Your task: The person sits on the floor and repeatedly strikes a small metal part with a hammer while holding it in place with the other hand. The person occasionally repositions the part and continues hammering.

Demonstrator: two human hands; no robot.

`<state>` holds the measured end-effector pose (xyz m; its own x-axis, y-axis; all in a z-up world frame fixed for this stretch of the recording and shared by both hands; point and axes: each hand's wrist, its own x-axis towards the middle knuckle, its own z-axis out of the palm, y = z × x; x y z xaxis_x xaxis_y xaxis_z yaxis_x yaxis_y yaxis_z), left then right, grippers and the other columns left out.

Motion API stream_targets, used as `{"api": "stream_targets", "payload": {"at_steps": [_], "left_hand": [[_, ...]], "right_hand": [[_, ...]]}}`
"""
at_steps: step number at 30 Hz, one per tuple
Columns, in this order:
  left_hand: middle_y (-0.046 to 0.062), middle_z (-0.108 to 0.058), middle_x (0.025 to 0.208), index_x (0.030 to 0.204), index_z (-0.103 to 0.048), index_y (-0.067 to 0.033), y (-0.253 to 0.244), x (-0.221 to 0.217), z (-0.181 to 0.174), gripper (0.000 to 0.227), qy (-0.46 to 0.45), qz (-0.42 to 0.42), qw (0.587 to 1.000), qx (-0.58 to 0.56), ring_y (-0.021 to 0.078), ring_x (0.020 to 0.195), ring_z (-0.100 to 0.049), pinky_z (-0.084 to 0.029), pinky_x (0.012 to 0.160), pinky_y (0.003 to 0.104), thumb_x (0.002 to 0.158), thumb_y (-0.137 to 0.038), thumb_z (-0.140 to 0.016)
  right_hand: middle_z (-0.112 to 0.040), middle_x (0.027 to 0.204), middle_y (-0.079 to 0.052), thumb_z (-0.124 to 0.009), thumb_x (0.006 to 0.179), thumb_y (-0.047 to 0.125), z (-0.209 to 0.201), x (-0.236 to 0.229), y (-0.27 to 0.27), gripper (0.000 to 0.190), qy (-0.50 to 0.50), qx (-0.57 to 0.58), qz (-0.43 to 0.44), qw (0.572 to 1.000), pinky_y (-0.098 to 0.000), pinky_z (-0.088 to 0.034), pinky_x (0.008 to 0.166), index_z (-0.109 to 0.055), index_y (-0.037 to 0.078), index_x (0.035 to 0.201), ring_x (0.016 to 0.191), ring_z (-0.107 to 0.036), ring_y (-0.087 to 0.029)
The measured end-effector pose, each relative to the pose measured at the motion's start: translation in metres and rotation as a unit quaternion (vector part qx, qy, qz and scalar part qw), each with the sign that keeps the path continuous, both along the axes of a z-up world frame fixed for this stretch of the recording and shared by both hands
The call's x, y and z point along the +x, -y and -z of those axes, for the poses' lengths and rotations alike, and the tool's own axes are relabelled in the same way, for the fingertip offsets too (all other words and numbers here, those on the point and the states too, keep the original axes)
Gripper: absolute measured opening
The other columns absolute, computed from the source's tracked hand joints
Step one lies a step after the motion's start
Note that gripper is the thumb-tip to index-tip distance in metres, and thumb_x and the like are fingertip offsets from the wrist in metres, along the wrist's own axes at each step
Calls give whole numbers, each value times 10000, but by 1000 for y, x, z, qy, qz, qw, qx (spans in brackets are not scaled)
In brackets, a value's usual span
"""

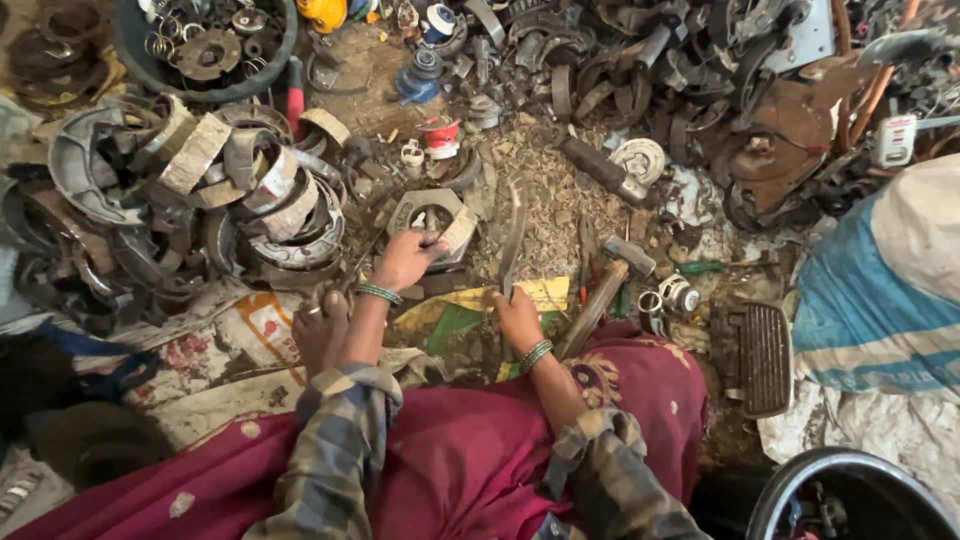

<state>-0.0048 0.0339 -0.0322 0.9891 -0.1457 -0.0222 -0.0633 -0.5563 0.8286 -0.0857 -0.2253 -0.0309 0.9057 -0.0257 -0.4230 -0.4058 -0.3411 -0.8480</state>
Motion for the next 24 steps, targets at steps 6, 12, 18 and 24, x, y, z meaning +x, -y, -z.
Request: {"api": "stream_targets", "payload": {"at_steps": [6,12,18,24], "left_hand": [[215,-703,1249,1287,-676,-45,-9,-10,-9,429,-21,-41,999,-17,333,1171,-694,-522,1002,401,937,-286,-732],[235,-682,1259,1355,-671,-110,-6,-10,-50,434,7,-44,994,101,402,1144,-646,-508,977,475,948,-261,-686],[242,-670,1268,1388,-638,-106,28,-15,-84,539,21,-28,976,215,406,1149,-638,-498,1017,484,967,-438,-694],[233,-489,1475,1469,-531,-120,57,-29,-98,893,9,27,929,368,383,1303,-493,-450,998,499,753,-601,-762]], "right_hand": [[-658,659,-80,-661,952,277,10,4,1,276,48,-63,-31,996,-375,-535,482,-610,7,984,513,-666,-218],[-672,696,-102,-674,943,263,-1,4,-3,289,25,-61,-44,997,-377,-551,462,-595,-1,1031,521,-687,-218],[-647,715,-107,-668,950,245,1,2,-2,278,4,-12,-33,999,-398,-541,437,-572,0,1041,516,-650,-227],[-689,718,-120,-702,932,231,6,3,-2,267,71,-60,-74,993,-374,-560,497,-622,9,1057,534,-685,-228]]}}
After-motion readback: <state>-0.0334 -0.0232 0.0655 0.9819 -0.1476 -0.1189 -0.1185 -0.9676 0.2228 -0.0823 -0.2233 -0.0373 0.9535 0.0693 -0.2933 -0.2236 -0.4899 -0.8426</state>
